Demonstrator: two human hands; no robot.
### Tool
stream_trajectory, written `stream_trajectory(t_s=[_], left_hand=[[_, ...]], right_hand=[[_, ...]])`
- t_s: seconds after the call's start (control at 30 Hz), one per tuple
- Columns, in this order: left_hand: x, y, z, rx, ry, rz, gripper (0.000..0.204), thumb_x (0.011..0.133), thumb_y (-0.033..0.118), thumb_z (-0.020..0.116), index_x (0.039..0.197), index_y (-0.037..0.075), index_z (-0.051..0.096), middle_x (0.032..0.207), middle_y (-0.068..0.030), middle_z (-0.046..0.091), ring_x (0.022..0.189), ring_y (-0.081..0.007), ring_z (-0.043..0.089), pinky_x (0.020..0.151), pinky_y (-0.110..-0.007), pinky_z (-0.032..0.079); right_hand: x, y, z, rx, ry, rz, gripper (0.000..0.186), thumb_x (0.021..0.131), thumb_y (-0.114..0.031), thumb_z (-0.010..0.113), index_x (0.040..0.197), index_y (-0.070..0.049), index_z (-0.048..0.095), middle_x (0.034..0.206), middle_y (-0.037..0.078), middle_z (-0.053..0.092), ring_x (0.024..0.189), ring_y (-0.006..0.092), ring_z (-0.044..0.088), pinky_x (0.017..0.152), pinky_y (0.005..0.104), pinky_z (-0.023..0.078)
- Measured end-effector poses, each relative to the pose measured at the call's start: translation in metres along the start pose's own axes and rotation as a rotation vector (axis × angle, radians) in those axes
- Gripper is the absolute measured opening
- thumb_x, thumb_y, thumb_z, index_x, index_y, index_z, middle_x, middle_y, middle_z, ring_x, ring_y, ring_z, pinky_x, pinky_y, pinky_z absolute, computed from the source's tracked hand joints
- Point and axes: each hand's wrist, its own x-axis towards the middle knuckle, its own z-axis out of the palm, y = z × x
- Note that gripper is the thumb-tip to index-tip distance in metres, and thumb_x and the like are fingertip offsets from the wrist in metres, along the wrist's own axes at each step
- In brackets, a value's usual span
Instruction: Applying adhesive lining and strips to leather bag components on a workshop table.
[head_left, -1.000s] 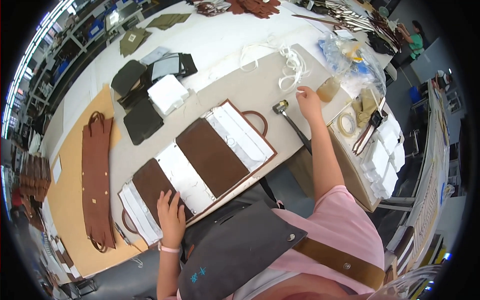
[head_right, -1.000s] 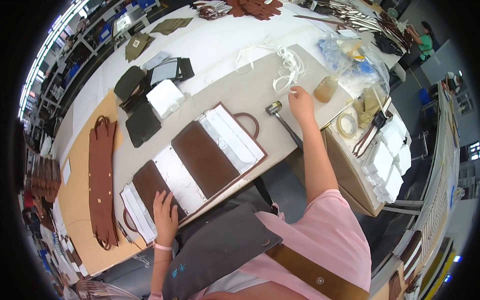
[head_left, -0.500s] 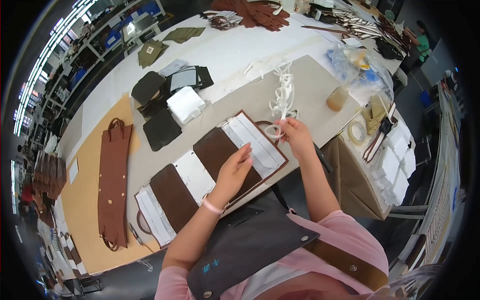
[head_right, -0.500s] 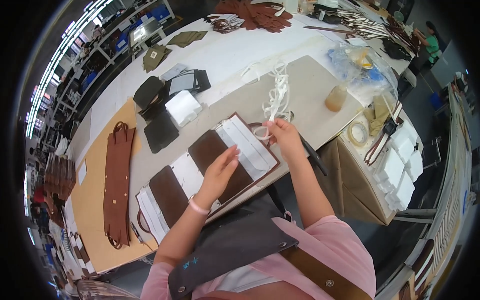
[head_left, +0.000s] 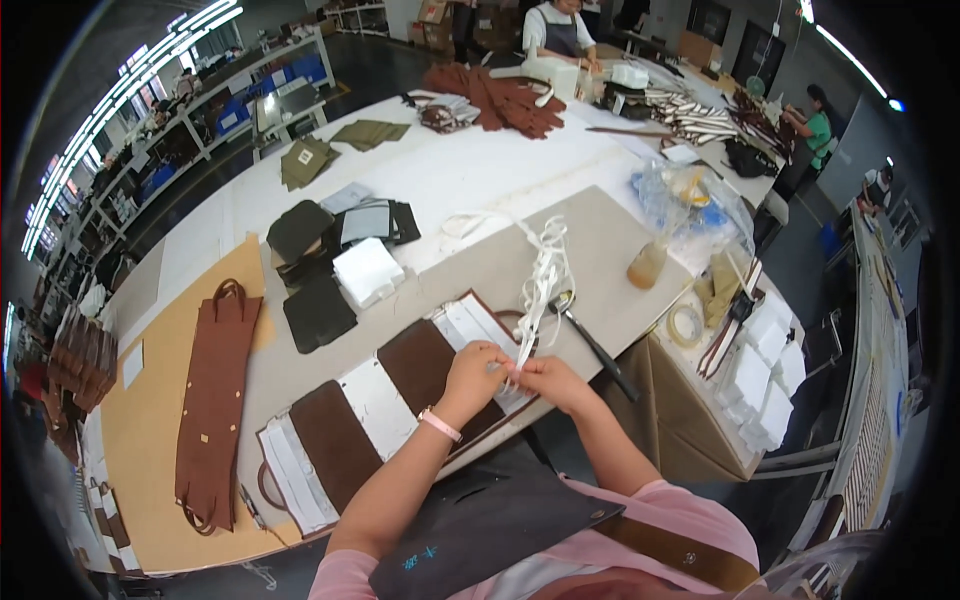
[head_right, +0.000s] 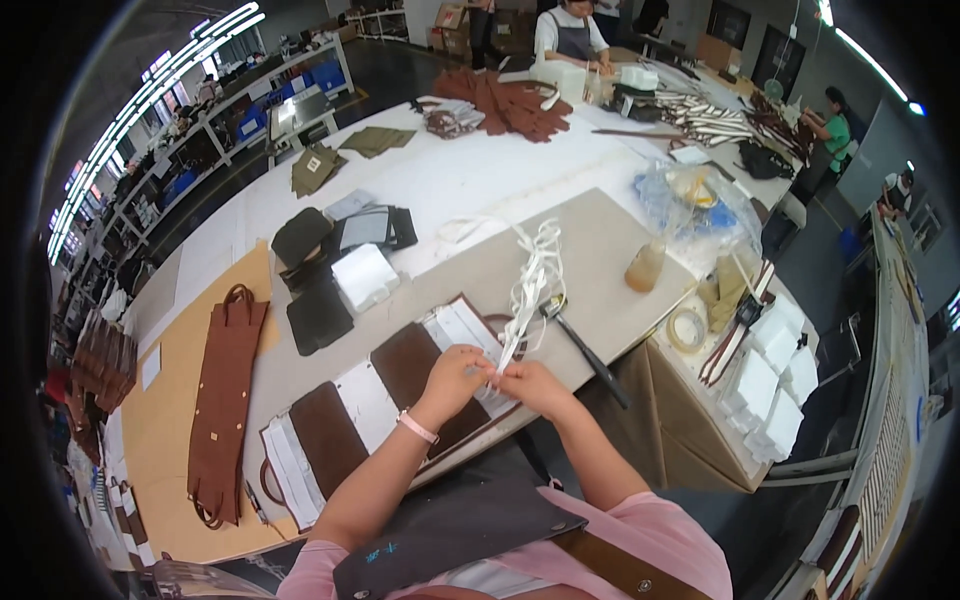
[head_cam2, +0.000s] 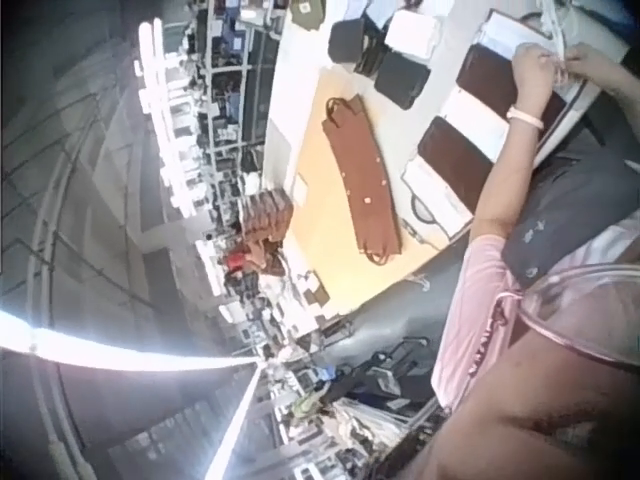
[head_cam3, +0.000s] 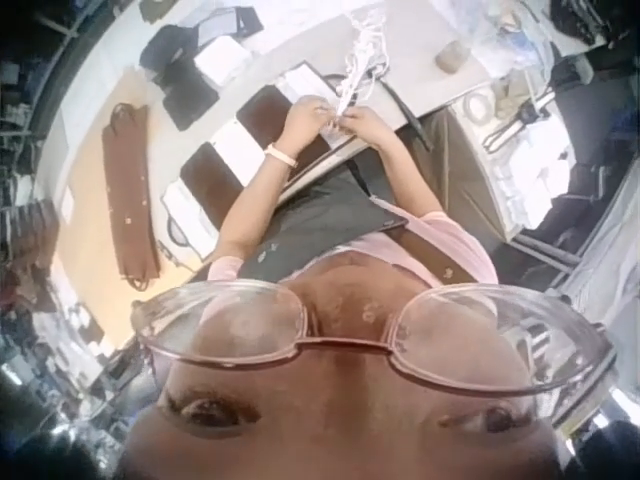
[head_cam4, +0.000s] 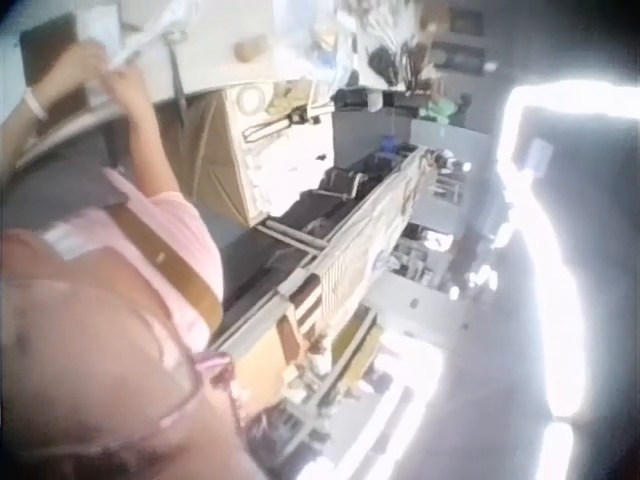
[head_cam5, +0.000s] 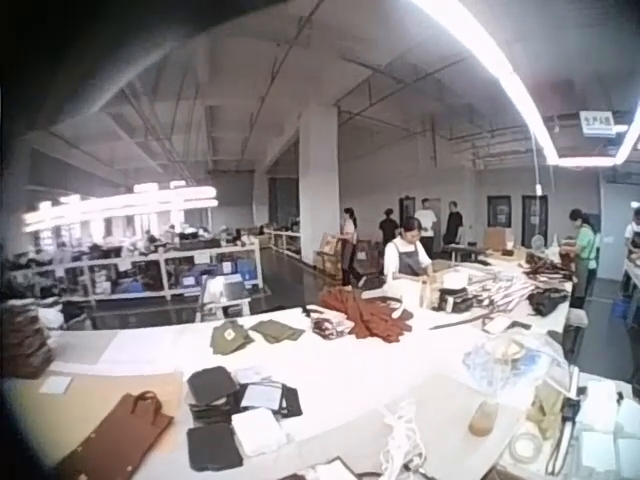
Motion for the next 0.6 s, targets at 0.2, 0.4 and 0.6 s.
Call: stream_trajectory(t_s=[0.2,0.4,0.6], left_hand=[[0.002,0.018,0.001,-0.208,-0.049,-0.255,0.020,0.092,0.019,0.064,0.097,0.000,0.062,0.091,-0.0157,0.069,0.082,-0.0299,0.068,0.075,-0.037,0.053],[0.014,0.003,-0.008,-0.605,0.211,-0.252,0.015,0.097,0.016,0.061,0.101,0.002,0.058,0.087,-0.0082,0.066,0.075,-0.0182,0.063,0.077,-0.032,0.052],[0.012,0.021,-0.029,-1.094,0.030,-0.442,0.009,0.100,0.016,0.056,0.103,0.007,0.055,0.079,0.0005,0.053,0.063,-0.0073,0.046,0.058,-0.024,0.041]], right_hand=[[0.004,-0.004,0.018,0.061,0.011,-0.118,0.024,0.094,-0.023,0.064,0.090,0.000,0.072,0.073,-0.002,0.064,0.067,0.0064,0.054,0.063,0.0238,0.044],[0.006,0.000,-0.003,0.038,-0.057,-0.030,0.023,0.096,-0.024,0.064,0.091,-0.002,0.069,0.078,0.000,0.065,0.070,0.0091,0.059,0.068,0.0241,0.048],[0.000,-0.024,-0.013,0.646,-0.059,-0.002,0.048,0.097,-0.036,0.064,0.131,-0.008,0.047,0.118,0.018,0.060,0.102,0.0250,0.063,0.085,0.0383,0.054]])
